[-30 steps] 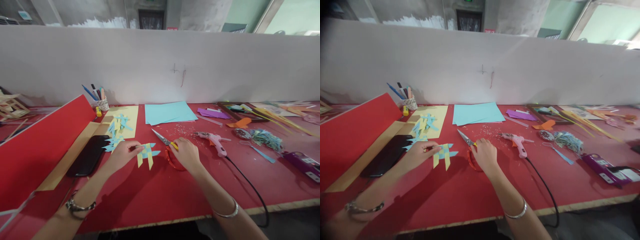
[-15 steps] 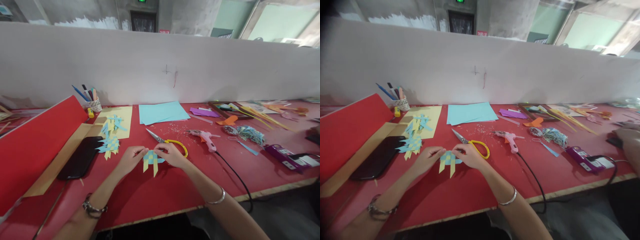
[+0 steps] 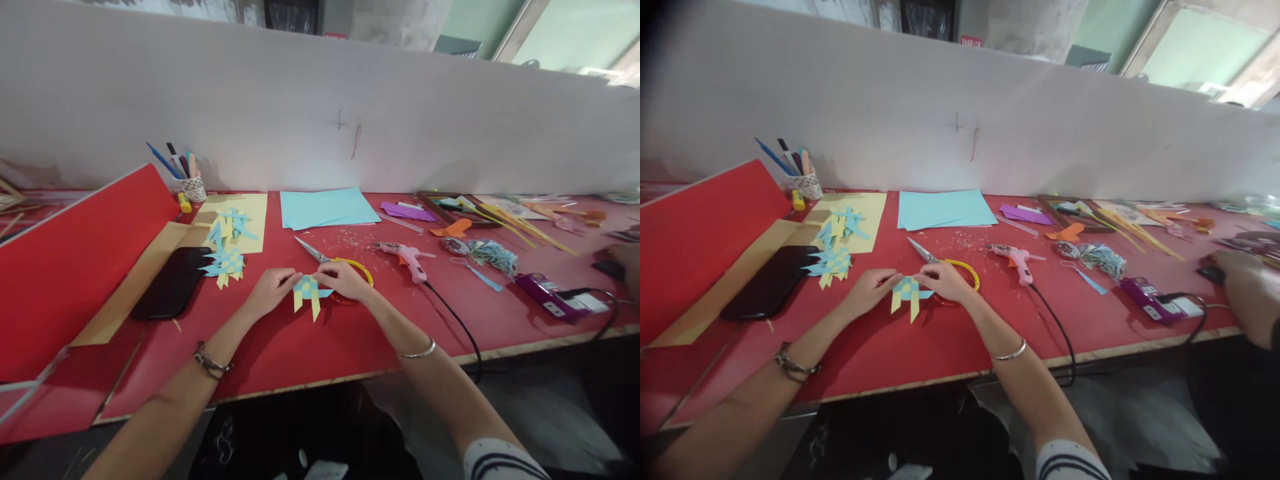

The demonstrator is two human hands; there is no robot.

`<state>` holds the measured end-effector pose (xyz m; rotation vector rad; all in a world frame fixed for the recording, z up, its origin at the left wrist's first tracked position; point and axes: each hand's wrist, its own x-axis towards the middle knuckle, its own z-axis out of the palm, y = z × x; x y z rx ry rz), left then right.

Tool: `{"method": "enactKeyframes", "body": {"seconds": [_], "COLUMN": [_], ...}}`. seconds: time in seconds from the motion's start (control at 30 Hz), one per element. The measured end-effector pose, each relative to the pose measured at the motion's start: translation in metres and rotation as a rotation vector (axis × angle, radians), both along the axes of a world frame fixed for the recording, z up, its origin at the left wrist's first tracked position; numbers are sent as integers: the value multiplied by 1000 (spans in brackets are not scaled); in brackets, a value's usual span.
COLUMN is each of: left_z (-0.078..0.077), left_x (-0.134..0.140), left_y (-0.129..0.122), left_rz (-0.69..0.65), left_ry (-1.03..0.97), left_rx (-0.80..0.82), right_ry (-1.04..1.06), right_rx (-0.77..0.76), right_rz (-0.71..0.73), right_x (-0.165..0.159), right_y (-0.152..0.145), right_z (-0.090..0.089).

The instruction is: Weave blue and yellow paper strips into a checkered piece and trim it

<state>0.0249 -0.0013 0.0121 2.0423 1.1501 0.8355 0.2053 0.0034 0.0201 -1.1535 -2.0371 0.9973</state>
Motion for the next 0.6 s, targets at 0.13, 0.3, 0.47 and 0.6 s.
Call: {"method": "enactKeyframes", "body": {"seconds": [0.13,0.3,0.47,0.6], "left_z": [-1,-4,-5,-4], "left_x": [0,0,0,1], "left_y": [0,0,-1,-2], "left_rz": [-8,-3,-5,-13], "left_ry": [0,-6,-4,-1], "left_rx": [14,24,27,37], "right_ry": [-19,-37,-45,-50], "right_rx": [10,21,27,25], "right_rz": [0,9,19,27], "right_x": [1,2,2,2], "right_y": [0,0,0,-1], "right_z": [0,-1,-1,0]}}
